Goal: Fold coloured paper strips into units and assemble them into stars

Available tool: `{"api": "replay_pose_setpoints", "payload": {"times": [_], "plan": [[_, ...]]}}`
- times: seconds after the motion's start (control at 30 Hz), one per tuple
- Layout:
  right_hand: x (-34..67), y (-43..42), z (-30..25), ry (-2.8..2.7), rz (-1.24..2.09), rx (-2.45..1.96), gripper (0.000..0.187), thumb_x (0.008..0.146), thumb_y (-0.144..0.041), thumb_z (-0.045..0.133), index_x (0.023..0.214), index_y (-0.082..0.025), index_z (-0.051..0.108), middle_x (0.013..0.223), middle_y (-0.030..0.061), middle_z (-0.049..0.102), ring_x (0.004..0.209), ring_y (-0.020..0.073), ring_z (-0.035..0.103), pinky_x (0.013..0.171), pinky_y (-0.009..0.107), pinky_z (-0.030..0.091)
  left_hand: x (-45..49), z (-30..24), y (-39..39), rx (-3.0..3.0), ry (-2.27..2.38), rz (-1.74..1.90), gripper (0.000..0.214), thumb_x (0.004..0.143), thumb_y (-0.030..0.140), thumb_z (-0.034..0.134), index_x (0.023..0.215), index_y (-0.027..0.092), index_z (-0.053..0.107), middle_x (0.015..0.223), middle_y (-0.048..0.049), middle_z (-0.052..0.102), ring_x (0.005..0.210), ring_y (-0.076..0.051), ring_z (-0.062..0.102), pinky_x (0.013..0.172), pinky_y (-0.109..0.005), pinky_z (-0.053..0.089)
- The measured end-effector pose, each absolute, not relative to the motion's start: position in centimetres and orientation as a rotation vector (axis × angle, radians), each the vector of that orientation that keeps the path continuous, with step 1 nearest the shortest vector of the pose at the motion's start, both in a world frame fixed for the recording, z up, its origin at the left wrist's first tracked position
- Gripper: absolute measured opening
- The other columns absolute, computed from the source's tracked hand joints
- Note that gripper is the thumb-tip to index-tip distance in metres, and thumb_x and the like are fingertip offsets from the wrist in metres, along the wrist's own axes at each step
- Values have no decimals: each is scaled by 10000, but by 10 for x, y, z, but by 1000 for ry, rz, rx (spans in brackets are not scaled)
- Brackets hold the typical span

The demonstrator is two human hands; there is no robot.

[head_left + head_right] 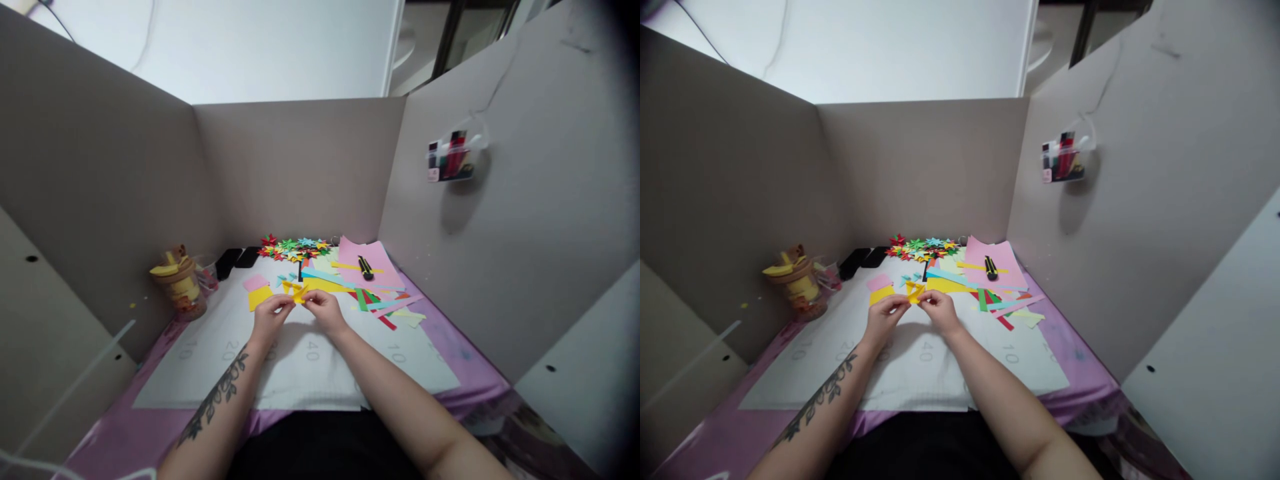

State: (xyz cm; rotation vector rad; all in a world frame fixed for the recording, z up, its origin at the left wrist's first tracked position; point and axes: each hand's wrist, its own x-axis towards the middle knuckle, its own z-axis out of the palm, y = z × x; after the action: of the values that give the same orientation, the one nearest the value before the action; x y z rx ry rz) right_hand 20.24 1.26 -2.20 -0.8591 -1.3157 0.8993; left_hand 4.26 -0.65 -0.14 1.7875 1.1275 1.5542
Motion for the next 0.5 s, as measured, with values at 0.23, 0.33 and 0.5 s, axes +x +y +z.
{"api": "replay_pose_setpoints", "payload": {"times": [0.23, 0.33, 0.5], "plan": [[201, 11, -23, -1285, 952, -825, 79, 631, -236, 688, 692, -185, 685, 703, 29, 675, 686, 176, 606, 670, 302, 471, 44, -1, -11, 1719, 1169, 1576, 105, 676, 304, 699, 714, 206, 707, 774, -48, 696, 723, -186, 621, 702, -286, 478], [198, 11, -24, -1240, 977, -798, 96, 622, -250, 697, 687, -183, 672, 701, 25, 666, 684, 171, 604, 669, 300, 471, 47, -3, -11, 1653, 1191, 1587, 133, 677, 311, 697, 714, 184, 682, 712, -34, 672, 654, -160, 594, 639, -261, 460], [190, 17, -30, -1135, 1001, -751, 136, 617, -264, 691, 694, -180, 617, 704, 13, 636, 675, 152, 588, 670, 288, 474, 53, -5, -9, 1542, 1136, 1590, 212, 674, 330, 691, 726, 179, 551, 660, 14, 606, 586, -113, 556, 564, -215, 425]]}}
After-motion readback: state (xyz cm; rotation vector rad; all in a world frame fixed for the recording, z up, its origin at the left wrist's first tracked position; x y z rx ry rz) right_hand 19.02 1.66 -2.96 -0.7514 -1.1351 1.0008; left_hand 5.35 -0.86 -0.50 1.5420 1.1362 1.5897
